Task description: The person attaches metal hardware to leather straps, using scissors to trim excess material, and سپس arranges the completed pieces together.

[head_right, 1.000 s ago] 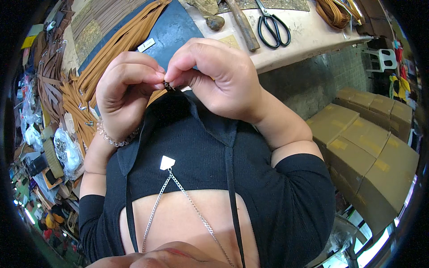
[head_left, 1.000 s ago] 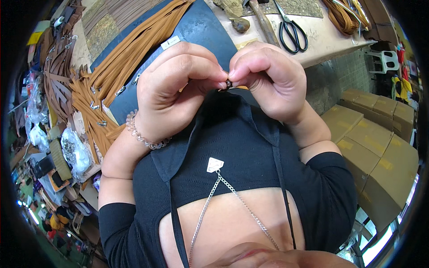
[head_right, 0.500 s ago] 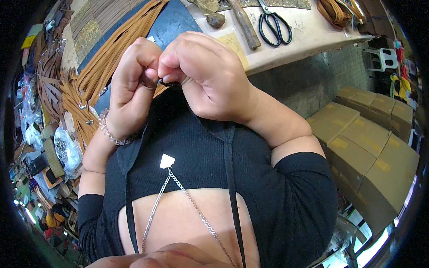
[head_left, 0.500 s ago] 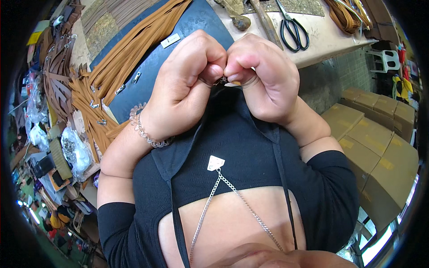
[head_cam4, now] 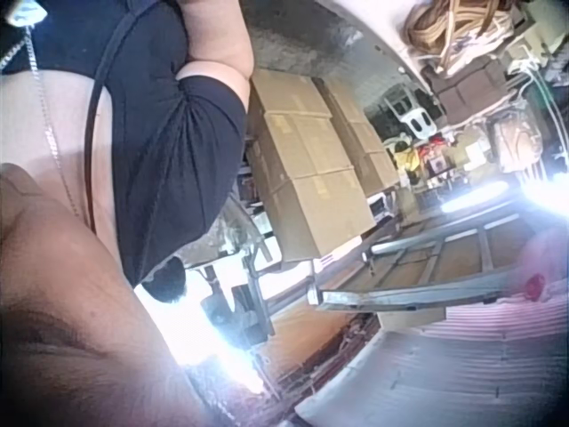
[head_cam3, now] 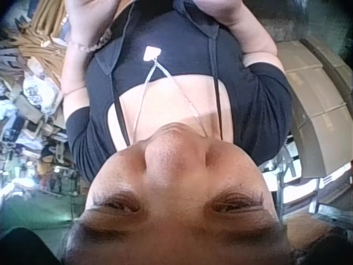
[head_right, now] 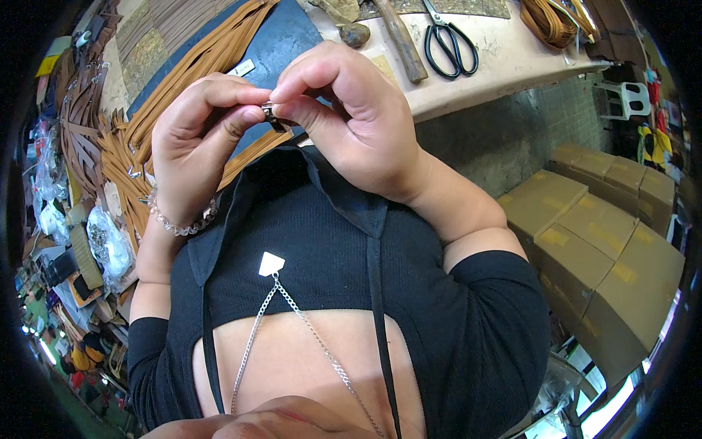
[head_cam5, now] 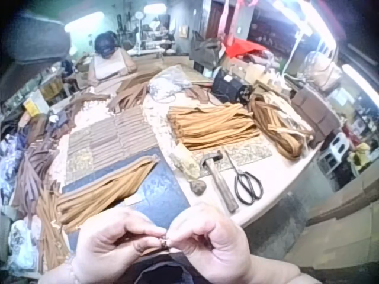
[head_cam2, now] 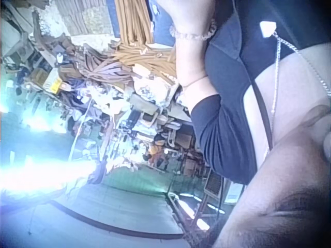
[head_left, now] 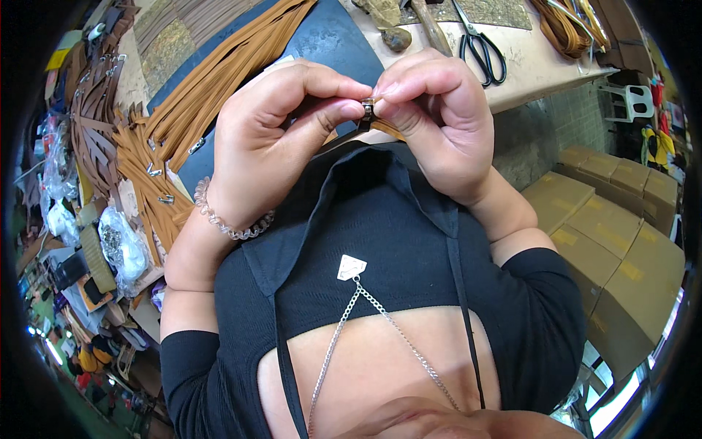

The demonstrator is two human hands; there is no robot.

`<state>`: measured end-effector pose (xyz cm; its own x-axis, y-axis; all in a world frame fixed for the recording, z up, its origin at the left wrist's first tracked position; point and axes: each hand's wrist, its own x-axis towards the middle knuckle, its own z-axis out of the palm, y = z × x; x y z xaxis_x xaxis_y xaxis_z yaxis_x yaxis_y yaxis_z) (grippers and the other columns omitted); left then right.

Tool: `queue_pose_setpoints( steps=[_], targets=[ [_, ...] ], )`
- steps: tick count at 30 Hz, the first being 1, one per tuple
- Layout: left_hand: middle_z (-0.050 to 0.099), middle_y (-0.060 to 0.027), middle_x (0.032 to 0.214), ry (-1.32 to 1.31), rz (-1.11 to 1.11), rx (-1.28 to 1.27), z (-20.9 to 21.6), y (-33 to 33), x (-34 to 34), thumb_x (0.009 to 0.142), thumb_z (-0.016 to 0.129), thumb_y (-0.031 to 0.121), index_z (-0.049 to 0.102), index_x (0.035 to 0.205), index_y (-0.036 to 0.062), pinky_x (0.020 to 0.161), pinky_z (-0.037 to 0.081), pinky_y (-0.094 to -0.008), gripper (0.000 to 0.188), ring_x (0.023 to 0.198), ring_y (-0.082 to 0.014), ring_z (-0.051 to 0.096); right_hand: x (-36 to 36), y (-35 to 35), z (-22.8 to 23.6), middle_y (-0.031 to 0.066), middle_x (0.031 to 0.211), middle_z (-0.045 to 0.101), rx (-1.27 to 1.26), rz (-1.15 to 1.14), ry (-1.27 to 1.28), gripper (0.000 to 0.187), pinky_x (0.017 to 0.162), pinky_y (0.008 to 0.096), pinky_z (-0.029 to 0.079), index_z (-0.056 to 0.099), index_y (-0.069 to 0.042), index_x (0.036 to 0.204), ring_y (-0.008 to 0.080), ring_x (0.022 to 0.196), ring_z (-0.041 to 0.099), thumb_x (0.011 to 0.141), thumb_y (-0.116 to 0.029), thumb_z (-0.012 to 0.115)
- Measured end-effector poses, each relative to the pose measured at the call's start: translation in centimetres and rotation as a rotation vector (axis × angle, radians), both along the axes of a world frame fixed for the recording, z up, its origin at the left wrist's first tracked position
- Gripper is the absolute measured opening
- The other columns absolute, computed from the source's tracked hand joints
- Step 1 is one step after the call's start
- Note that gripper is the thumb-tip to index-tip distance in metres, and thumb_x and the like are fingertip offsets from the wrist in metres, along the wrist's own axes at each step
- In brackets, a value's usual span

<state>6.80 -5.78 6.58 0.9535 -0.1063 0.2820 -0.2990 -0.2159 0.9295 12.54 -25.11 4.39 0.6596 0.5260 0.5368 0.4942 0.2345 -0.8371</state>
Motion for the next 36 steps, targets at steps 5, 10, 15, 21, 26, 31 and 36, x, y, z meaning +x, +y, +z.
queue_pose_setpoints(
  steps=[5,10,15,21,26,31,36],
  targets=[
    [0.069,-0.0068,0.085,-0.098,0.015,0.038,0.0,-0.1,-0.4,0.08,0.074,-0.003,0.071,0.094,0.0006,0.072,0.05,-0.0262,0.015,0.079,-0.0166,0.065,-0.7,-0.2,0.4,0.0092,0.093,0.062,0.054,-0.003,0.052,0.013,0.076,0.0264,0.052,0.059,-0.002,0.096,0.0165,0.086,0.063,0.088,0.006,0.065],
    [0.069,-0.0076,0.085,-0.193,-0.002,0.137,0.9,-0.1,-0.7,0.076,0.075,-0.005,0.071,0.093,0.002,0.069,0.051,-0.0272,0.019,0.077,-0.0189,0.066,-0.8,-0.6,0.3,0.0104,0.092,0.065,0.013,-0.07,-0.108,0.016,0.075,0.027,0.052,0.059,-0.004,0.098,0.0197,0.085,0.065,0.087,0.006,0.066],
    [0.068,-0.0077,0.085,-0.216,-0.001,0.182,1.0,0.1,-0.8,0.075,0.076,-0.006,0.071,0.094,0.0032,0.068,0.052,-0.0281,0.022,0.077,-0.0191,0.066,-0.3,-0.8,0.1,0.011,0.093,0.066,0.028,-0.033,-0.21,0.018,0.075,0.0284,0.052,0.058,-0.005,0.097,0.0216,0.085,0.065,0.085,0.008,0.064],
    [0.067,-0.0098,0.091,-0.141,-0.063,0.198,0.4,0.0,-1.0,0.079,0.074,-0.005,0.067,0.093,0.0001,0.076,0.051,-0.0298,0.016,0.085,-0.0204,0.064,0.1,-0.7,-0.4,0.0119,0.094,0.064,0.084,0.063,-0.238,0.016,0.078,0.0286,0.05,0.056,-0.006,0.098,0.0218,0.086,0.063,0.088,0.005,0.063],
    [0.067,-0.0086,0.086,-0.095,0.094,-0.001,-0.5,-0.5,-0.9,0.079,0.075,-0.002,0.067,0.089,0.0015,0.071,0.05,-0.0284,0.014,0.078,-0.0199,0.064,-0.6,-0.3,-0.2,0.018,0.118,0.053,0.067,0.203,0.254,0.051,0.093,0.0326,0.049,0.037,-0.008,0.12,0.0215,0.104,0.057,0.084,0.005,0.07],
    [0.066,-0.0086,0.086,-0.126,0.12,-0.007,-1.3,-0.5,-0.9,0.079,0.074,-0.002,0.066,0.091,0.0016,0.07,0.049,-0.0287,0.015,0.078,-0.02,0.063,-0.7,-0.4,-1.7,0.0083,0.108,0.056,-0.032,0.065,0.162,0.038,0.088,0.0281,0.049,0.051,-0.005,0.109,0.0151,0.098,0.058,0.082,-0.008,0.078],
    [0.065,-0.0089,0.085,-0.277,0.134,0.107,-1.1,-0.3,-0.6,0.077,0.075,-0.004,0.065,0.092,0.0018,0.068,0.05,-0.0294,0.019,0.076,-0.0212,0.063,-0.9,-0.3,-1.8,0.0061,0.099,0.06,-0.146,0.064,0.322,0.031,0.084,0.0269,0.049,0.06,-0.004,0.101,0.0143,0.092,0.06,0.08,-0.011,0.08]
  ],
)
